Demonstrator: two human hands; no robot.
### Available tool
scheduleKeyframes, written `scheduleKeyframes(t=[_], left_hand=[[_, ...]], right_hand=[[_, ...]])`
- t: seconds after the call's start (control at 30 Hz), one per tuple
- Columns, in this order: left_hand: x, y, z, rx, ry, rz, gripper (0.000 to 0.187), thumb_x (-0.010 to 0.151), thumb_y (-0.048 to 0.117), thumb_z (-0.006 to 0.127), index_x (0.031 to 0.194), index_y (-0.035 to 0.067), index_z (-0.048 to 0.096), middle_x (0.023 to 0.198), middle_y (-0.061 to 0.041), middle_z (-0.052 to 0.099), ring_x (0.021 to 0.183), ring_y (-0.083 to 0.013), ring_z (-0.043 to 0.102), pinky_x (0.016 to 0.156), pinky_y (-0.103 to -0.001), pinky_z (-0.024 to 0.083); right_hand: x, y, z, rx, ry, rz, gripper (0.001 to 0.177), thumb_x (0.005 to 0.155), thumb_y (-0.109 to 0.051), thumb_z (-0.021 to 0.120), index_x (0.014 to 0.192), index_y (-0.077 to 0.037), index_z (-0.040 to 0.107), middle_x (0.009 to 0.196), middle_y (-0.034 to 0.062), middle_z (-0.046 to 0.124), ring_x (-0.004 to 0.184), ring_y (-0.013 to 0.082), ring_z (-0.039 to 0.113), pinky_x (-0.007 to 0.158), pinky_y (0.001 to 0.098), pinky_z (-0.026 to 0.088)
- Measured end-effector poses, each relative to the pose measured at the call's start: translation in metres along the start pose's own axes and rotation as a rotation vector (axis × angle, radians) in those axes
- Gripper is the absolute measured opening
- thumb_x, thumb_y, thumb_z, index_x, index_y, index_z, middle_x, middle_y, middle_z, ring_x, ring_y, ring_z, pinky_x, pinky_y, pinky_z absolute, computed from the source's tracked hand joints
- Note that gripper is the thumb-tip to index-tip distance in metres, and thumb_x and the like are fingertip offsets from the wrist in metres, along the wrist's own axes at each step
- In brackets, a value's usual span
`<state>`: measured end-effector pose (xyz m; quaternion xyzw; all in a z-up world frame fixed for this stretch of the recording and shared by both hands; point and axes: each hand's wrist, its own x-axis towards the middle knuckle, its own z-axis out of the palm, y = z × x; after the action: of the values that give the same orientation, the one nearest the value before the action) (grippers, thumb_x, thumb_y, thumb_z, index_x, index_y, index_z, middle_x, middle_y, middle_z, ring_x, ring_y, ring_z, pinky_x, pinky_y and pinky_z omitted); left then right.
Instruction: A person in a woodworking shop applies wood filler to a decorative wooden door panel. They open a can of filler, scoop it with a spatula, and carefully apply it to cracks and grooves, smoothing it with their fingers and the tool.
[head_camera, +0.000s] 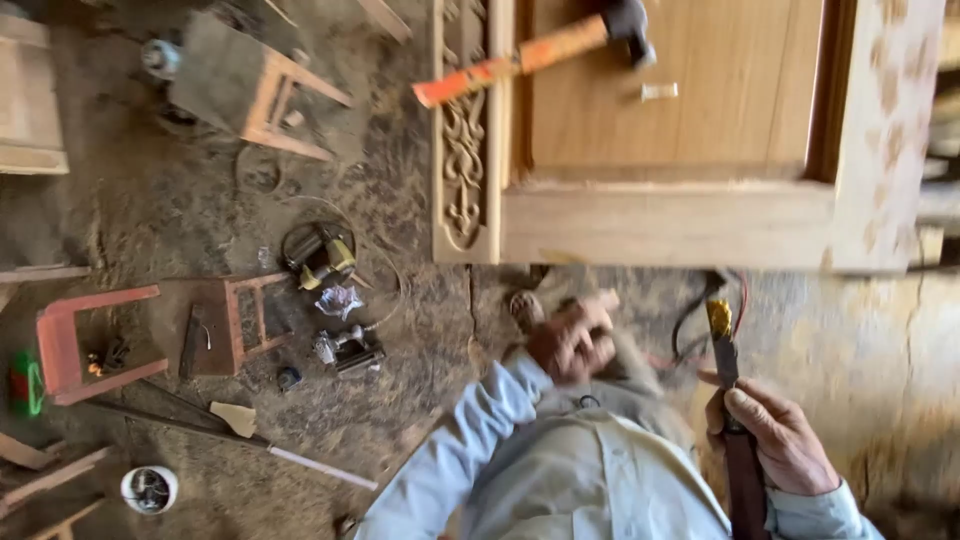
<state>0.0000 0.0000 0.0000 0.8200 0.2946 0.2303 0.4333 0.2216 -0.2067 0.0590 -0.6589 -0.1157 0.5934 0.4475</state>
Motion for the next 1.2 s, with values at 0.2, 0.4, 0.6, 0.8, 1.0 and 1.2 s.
scheduleKeyframes(t=[0.2, 0.4, 0.6, 0.8, 1.0, 1.2], left_hand=[[-0.044, 0.007, -0.044, -0.371, 0.014, -0.166, 0.043, 0.097, 0.035, 0.05, 0.128, 0.005, 0.055, 0.142, -0.019, 0.06, 0.076, -0.0276, 0.075, 0.048, -0.035, 0.055], [-0.074, -0.045, -0.103, -0.675, 0.311, -0.348, 0.03, 0.099, 0.038, 0.054, 0.099, 0.008, 0.057, 0.127, -0.022, 0.069, 0.058, -0.0162, 0.067, 0.053, -0.033, 0.061], [-0.041, -0.095, -0.22, -0.929, 0.373, -0.291, 0.046, 0.099, 0.043, 0.062, 0.091, -0.003, 0.06, 0.069, -0.019, 0.064, 0.129, -0.0318, 0.055, 0.074, -0.037, 0.064], [0.043, -0.143, -0.313, -0.587, -0.05, -0.003, 0.032, 0.101, 0.027, 0.056, 0.121, 0.002, 0.054, 0.112, -0.017, 0.064, 0.121, -0.032, 0.063, 0.094, -0.038, 0.06], [0.202, -0.174, -0.244, 0.157, 0.232, 0.682, 0.038, 0.087, 0.035, 0.079, 0.115, 0.011, 0.071, 0.133, -0.027, 0.06, 0.13, -0.0506, 0.052, 0.111, -0.066, 0.036], [0.279, -0.2, -0.236, 0.518, 0.188, 0.665, 0.052, 0.11, 0.047, 0.042, 0.139, 0.007, 0.058, 0.148, -0.023, 0.049, 0.145, -0.0445, 0.039, 0.124, -0.065, 0.026]], right_hand=[[0.038, -0.044, 0.009, 0.047, -0.054, -0.117, 0.044, 0.101, -0.019, 0.054, 0.129, 0.012, 0.068, 0.07, 0.0177, 0.058, 0.054, 0.0305, 0.055, 0.048, 0.0385, 0.046], [0.081, -0.094, 0.06, 0.18, -0.154, -0.181, 0.044, 0.101, -0.02, 0.057, 0.13, 0.012, 0.064, 0.07, 0.0169, 0.056, 0.056, 0.0267, 0.05, 0.046, 0.0353, 0.043], [0.14, -0.125, 0.158, 0.164, 0.017, -0.094, 0.047, 0.099, -0.024, 0.057, 0.133, 0.008, 0.065, 0.071, 0.0141, 0.056, 0.054, 0.0261, 0.052, 0.046, 0.0363, 0.047], [0.163, -0.105, 0.232, 0.43, 0.193, -0.209, 0.038, 0.105, -0.019, 0.052, 0.133, 0.006, 0.06, 0.075, 0.0145, 0.057, 0.054, 0.0266, 0.056, 0.049, 0.0313, 0.046], [0.12, -0.077, 0.25, 0.539, 0.369, -0.405, 0.034, 0.102, -0.011, 0.053, 0.129, 0.008, 0.064, 0.066, 0.0252, 0.058, 0.046, 0.0349, 0.062, 0.044, 0.0442, 0.058], [0.083, -0.04, 0.253, 0.746, 0.65, -0.179, 0.045, 0.104, -0.024, 0.057, 0.139, 0.005, 0.059, 0.074, 0.0133, 0.056, 0.061, 0.0232, 0.052, 0.056, 0.0328, 0.047]])
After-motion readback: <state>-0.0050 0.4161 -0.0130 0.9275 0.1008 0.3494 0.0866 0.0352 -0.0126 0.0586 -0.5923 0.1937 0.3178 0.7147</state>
